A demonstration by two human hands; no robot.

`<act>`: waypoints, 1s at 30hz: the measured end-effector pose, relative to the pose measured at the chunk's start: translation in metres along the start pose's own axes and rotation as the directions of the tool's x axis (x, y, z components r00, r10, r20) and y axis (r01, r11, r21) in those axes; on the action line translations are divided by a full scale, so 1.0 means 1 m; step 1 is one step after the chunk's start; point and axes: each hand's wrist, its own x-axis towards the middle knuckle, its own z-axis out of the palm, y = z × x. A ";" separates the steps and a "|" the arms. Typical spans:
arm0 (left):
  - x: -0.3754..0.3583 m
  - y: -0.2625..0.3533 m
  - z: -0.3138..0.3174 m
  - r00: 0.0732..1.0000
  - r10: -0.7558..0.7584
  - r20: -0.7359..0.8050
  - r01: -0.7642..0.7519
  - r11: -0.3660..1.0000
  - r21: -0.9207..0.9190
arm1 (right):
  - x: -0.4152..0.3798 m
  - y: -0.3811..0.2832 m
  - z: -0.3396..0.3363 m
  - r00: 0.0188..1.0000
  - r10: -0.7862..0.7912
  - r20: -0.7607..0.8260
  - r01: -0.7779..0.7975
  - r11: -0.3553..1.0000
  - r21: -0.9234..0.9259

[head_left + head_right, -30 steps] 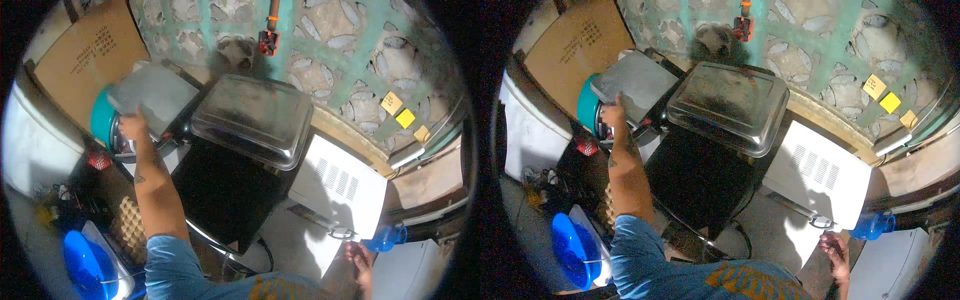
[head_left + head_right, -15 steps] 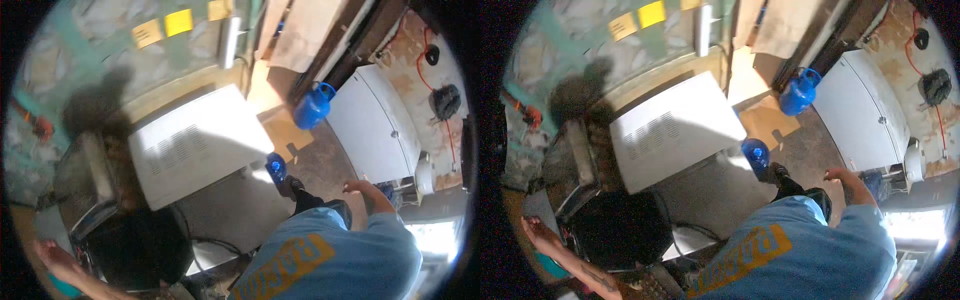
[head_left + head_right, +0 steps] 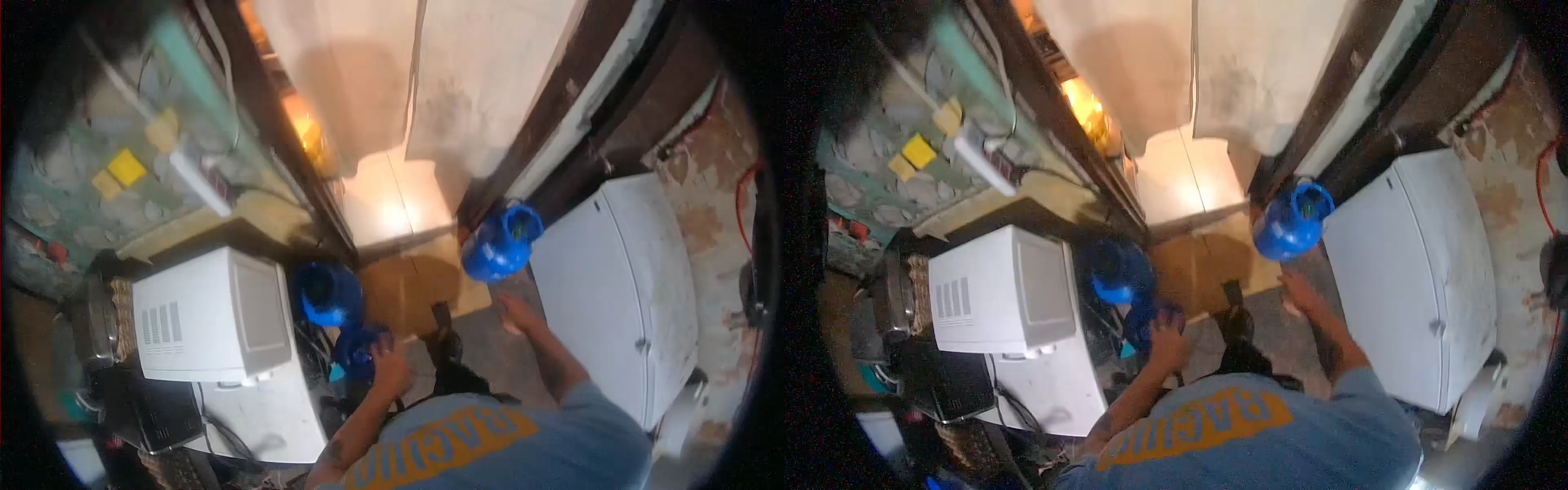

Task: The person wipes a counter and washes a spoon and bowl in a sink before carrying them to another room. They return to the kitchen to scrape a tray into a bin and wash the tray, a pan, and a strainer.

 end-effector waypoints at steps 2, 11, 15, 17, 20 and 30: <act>0.017 -0.001 0.018 0.982 -0.186 0.035 0.188 0.979 -0.080 | 0.002 0.024 -0.038 0.949 -0.308 -0.068 0.302 0.950 -0.085; 0.188 -0.089 -0.054 0.631 -0.768 0.110 0.639 0.434 -0.635 | 0.213 -0.128 -0.131 0.973 -0.228 0.046 0.186 0.880 0.437; 0.350 -0.155 -0.119 0.872 -0.420 0.251 0.474 0.853 -0.217 | 0.372 -0.209 -0.162 0.638 -0.767 0.069 0.754 0.640 0.146; 0.425 -0.212 -0.135 0.881 -0.167 0.443 0.229 0.969 -0.089 | 0.427 -0.259 -0.201 0.818 -0.461 0.343 0.154 0.751 0.642; 0.531 -0.305 -0.166 0.862 -0.082 0.500 0.081 0.996 0.023 | 0.560 -0.261 -0.210 0.943 -0.324 0.079 0.210 0.761 0.614; 0.649 -0.659 -0.384 0.650 -0.730 -0.212 0.757 0.647 0.091 | 0.762 -0.335 -0.272 0.997 -0.070 -0.021 0.066 0.730 0.680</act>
